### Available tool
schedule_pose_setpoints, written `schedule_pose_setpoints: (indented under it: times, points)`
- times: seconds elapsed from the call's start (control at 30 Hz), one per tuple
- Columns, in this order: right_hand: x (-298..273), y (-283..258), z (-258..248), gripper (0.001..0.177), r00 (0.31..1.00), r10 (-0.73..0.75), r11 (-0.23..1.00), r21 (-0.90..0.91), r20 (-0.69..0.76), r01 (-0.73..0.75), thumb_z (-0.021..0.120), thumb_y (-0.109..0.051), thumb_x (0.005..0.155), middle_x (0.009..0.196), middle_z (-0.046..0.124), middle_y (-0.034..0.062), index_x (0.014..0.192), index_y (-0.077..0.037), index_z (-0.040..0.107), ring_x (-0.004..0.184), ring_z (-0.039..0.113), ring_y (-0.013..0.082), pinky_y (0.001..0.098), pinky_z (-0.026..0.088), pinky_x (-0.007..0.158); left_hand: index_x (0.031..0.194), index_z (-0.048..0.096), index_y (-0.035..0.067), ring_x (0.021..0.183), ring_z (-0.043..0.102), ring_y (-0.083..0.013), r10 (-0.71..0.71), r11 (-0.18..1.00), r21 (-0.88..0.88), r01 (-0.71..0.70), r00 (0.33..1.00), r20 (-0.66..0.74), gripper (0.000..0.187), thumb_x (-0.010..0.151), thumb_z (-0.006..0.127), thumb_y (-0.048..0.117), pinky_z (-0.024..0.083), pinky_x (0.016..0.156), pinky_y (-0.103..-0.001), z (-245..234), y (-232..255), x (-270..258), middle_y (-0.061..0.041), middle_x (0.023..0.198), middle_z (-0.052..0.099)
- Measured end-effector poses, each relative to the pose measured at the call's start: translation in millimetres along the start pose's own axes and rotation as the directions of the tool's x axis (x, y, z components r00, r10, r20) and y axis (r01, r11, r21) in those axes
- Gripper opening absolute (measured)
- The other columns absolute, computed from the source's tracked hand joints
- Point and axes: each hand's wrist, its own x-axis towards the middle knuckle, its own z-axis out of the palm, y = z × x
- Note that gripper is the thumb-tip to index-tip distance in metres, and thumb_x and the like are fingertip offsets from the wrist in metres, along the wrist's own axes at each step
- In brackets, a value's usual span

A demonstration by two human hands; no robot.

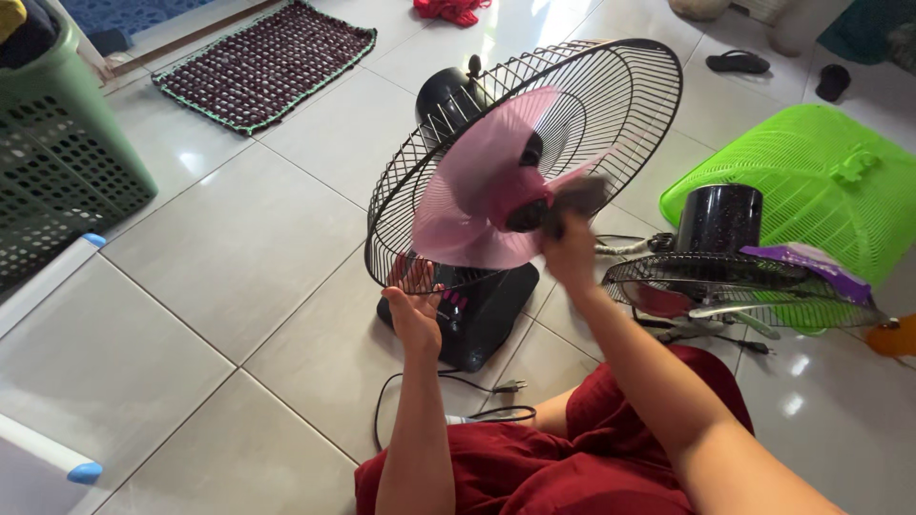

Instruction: The person wipes the front grill, motor housing, and blades of a standing fan with a cloth while sitting on the floor. The person rotates the fan head to reach different areas and continues wiping the base and control panel.

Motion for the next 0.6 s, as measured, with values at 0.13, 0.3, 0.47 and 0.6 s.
schedule_pose_setpoints:
  times: [0.13, 0.3, 0.47, 0.6]
  points:
    - [-45.1, -18.8, 29.6, 0.017, 0.976, -0.137, 0.991, 0.020, 0.169, 0.136, 0.075, -0.011, 0.078, 0.093, 0.068, 0.0253, 0.093, -0.003, 0.071, 0.086, 0.065, 0.0446, 0.0499, 0.053, 0.074, 0.151, 0.039, 0.009, 0.129, 0.059, -0.0250, 0.006, 1.000, 0.018, -0.006, 1.000, 0.006, 0.098, 0.084, 0.053, 0.079, 0.051, 0.101, -0.041, 3.2, 1.8, -3.3, -0.011, 0.143, 0.058]
    - [-73.8, -97.4, 49.5, 0.030, 0.825, -0.483, 0.870, 0.269, 0.293, 0.414, 0.073, -0.005, 0.075, 0.113, 0.066, 0.0198, 0.106, -0.007, 0.072, 0.107, 0.063, 0.0442, 0.0488, 0.054, 0.092, 0.154, 0.042, 0.004, 0.111, 0.059, -0.0231, -0.016, 0.999, 0.045, 0.019, 0.998, -0.062, 0.098, 0.092, 0.050, 0.079, 0.051, 0.090, -0.040, -8.9, -3.4, 1.1, -0.013, 0.133, 0.059]
    - [-50.2, -206.5, 39.8, 0.036, 0.872, -0.487, 0.837, 0.260, -0.051, 0.483, 0.071, -0.007, 0.074, 0.118, 0.049, 0.0390, 0.108, -0.001, 0.063, 0.109, 0.054, 0.0545, 0.0559, 0.044, 0.097, 0.122, 0.056, -0.002, 0.085, 0.047, -0.0114, 0.031, 0.987, 0.157, -0.024, 0.998, -0.047, 0.081, 0.105, 0.044, 0.076, 0.036, 0.070, -0.027, -34.3, -22.8, 6.5, -0.003, 0.100, 0.056]
    - [-12.8, -242.6, 44.6, 0.044, 0.826, -0.446, 0.795, 0.271, -0.344, 0.542, 0.070, -0.008, 0.083, 0.128, 0.046, 0.0342, 0.123, 0.003, 0.056, 0.118, 0.047, 0.0595, 0.0622, 0.040, 0.108, 0.105, 0.059, 0.004, 0.081, 0.058, -0.0120, 0.014, 0.999, 0.051, -0.011, 0.999, -0.044, 0.068, 0.097, 0.046, 0.070, 0.050, 0.073, -0.028, -49.5, -35.7, 14.0, -0.001, 0.089, 0.059]
